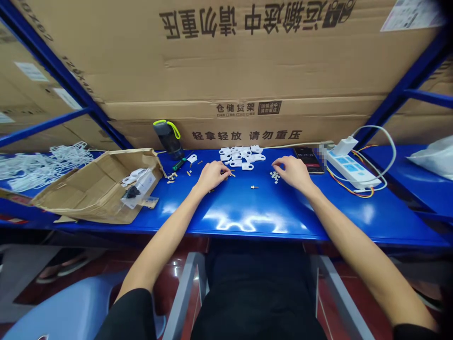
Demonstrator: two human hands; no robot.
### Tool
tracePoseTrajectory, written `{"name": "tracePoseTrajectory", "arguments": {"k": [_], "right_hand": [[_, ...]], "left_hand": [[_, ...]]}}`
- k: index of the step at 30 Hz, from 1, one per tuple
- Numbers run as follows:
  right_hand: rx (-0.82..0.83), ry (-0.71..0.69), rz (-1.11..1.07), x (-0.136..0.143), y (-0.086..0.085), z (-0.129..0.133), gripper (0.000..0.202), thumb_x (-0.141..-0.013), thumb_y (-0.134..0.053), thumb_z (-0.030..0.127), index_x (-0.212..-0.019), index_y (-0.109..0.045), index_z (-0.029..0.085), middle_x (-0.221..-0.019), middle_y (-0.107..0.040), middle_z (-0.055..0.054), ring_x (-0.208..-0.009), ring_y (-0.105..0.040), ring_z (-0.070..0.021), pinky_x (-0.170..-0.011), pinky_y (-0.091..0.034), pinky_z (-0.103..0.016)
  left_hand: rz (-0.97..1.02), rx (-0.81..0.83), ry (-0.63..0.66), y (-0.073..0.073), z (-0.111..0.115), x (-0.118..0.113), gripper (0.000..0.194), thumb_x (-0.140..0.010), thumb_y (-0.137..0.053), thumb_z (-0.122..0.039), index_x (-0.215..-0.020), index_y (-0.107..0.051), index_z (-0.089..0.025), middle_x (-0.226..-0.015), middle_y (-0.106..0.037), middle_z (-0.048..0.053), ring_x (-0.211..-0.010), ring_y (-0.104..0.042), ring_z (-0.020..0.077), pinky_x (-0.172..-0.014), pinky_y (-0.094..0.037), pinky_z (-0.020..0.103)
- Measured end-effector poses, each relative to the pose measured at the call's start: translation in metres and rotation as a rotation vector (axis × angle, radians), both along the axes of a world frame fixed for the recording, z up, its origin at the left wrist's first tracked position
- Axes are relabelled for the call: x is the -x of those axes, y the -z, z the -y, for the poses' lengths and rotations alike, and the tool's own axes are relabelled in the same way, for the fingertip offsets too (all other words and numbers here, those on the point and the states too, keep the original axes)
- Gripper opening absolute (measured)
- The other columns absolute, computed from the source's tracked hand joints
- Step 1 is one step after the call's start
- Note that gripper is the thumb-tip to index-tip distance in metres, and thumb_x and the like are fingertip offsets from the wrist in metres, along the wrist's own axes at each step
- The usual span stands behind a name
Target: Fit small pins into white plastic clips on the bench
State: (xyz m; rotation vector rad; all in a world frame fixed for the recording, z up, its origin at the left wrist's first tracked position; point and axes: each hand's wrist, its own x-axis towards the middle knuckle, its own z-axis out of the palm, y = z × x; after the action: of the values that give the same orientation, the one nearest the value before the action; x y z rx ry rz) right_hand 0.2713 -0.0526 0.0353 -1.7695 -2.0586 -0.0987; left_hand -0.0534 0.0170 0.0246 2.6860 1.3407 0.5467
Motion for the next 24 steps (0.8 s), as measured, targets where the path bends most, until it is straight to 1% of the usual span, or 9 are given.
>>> {"name": "tracePoseTrajectory", "arguments": {"k": [4, 7, 12, 18, 24], "right_hand": [[-0.008, 0.006, -0.027, 0.0020, -0.0011, 0.0004, 0.029, -0.101, -0.052, 0.029, -0.104, -0.081, 0.023, -0.107, -0.080, -0.008, -0.098, -0.067, -0.0273, -0.083, -0.044, -0.037], [0.001, 0.000, -0.029, 0.0028, -0.0006, 0.0000, 0.029, -0.101, -0.053, 0.029, -0.103, -0.081, 0.023, -0.106, -0.080, -0.008, -0.098, -0.067, -0.0271, -0.083, -0.044, -0.036], [0.021, -0.030, -0.032, 0.0058, 0.0020, -0.0004, 0.028, -0.102, -0.053, 0.029, -0.104, -0.081, 0.024, -0.108, -0.080, -0.008, -0.098, -0.067, -0.0271, -0.083, -0.044, -0.036], [0.028, -0.053, -0.036, 0.0086, 0.0045, -0.0006, 0.027, -0.101, -0.054, 0.028, -0.104, -0.080, 0.024, -0.107, -0.080, -0.007, -0.098, -0.066, -0.0272, -0.084, -0.042, -0.037], [0.029, -0.059, -0.044, 0.0076, 0.0043, -0.0013, 0.029, -0.101, -0.053, 0.029, -0.105, -0.081, 0.024, -0.108, -0.080, -0.008, -0.099, -0.066, -0.0278, -0.084, -0.042, -0.037]], "left_hand": [[0.054, 0.030, 0.010, 0.0011, -0.0008, -0.0013, 0.023, -0.099, -0.066, -0.039, -0.097, -0.087, -0.029, -0.102, -0.080, 0.005, -0.098, -0.069, 0.0256, -0.084, -0.049, 0.034], [0.086, 0.050, 0.010, 0.0020, -0.0013, -0.0025, 0.019, -0.097, -0.069, -0.036, -0.096, -0.087, -0.029, -0.103, -0.080, 0.004, -0.098, -0.070, 0.0250, -0.086, -0.050, 0.034], [0.115, 0.086, 0.073, 0.0042, -0.0014, -0.0051, 0.019, -0.097, -0.068, -0.032, -0.096, -0.087, -0.029, -0.109, -0.081, 0.004, -0.104, -0.069, 0.0247, -0.092, -0.051, 0.035], [0.165, 0.144, 0.121, 0.0052, 0.0000, -0.0086, 0.016, -0.094, -0.071, -0.033, -0.095, -0.086, -0.026, -0.104, -0.082, 0.003, -0.100, -0.071, 0.0243, -0.090, -0.052, 0.036], [0.173, 0.158, 0.098, 0.0050, -0.0019, -0.0077, 0.019, -0.094, -0.070, -0.033, -0.099, -0.086, -0.025, -0.105, -0.082, 0.004, -0.100, -0.072, 0.0248, -0.091, -0.053, 0.037]]}}
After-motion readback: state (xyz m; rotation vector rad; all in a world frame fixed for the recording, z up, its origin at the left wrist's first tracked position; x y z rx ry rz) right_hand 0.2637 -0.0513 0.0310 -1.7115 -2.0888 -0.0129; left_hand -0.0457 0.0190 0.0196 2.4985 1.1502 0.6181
